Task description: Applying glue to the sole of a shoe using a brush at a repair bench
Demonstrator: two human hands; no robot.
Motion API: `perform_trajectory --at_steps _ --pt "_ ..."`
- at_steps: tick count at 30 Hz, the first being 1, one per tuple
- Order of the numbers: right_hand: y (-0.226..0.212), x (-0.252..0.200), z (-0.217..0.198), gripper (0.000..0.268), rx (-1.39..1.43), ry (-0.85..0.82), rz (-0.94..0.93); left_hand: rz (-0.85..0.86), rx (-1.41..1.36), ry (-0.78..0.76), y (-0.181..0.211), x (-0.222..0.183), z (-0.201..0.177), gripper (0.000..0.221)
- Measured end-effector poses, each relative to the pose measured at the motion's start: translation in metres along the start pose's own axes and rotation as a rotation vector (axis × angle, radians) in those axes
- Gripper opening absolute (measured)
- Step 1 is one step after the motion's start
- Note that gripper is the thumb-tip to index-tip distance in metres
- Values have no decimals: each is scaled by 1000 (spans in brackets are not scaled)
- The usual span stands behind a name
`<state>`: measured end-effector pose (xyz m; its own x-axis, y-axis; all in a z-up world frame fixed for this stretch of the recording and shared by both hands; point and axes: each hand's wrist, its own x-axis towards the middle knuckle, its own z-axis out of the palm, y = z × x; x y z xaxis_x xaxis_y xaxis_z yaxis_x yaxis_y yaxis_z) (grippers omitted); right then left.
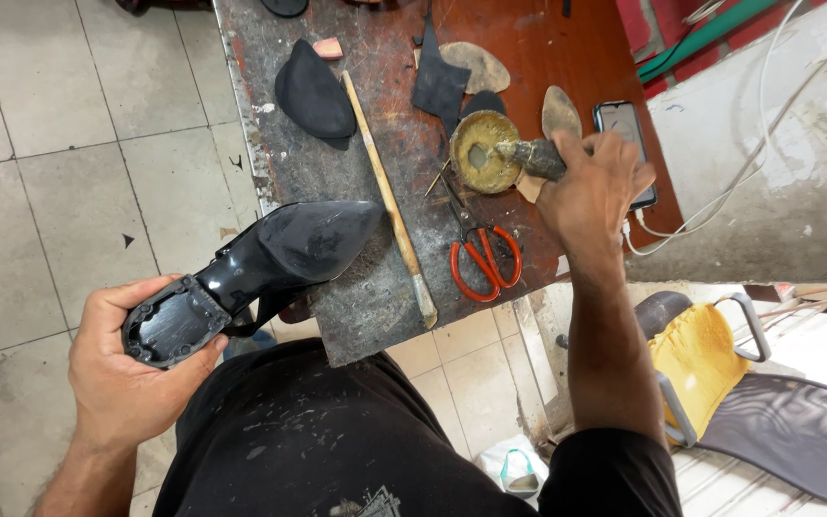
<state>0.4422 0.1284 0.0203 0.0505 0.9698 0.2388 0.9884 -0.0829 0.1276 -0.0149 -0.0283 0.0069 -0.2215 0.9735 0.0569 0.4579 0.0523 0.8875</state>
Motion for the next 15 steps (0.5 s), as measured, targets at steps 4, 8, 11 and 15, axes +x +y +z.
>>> perform_trajectory --at_steps 4,8,11,15 --pt "-12 4 -27 40 324 -175 176 -23 10 19 1 -2 -1 66" --pt "-22 35 -33 47 825 -148 479 -75 22 20 1 -6 -1 66" --pt "-22 67 -8 54 988 -84 509 -77 27 17 4 -8 1 66" --pt "2 99 77 60 1056 118 306 -88 33 27 5 -13 5 65"
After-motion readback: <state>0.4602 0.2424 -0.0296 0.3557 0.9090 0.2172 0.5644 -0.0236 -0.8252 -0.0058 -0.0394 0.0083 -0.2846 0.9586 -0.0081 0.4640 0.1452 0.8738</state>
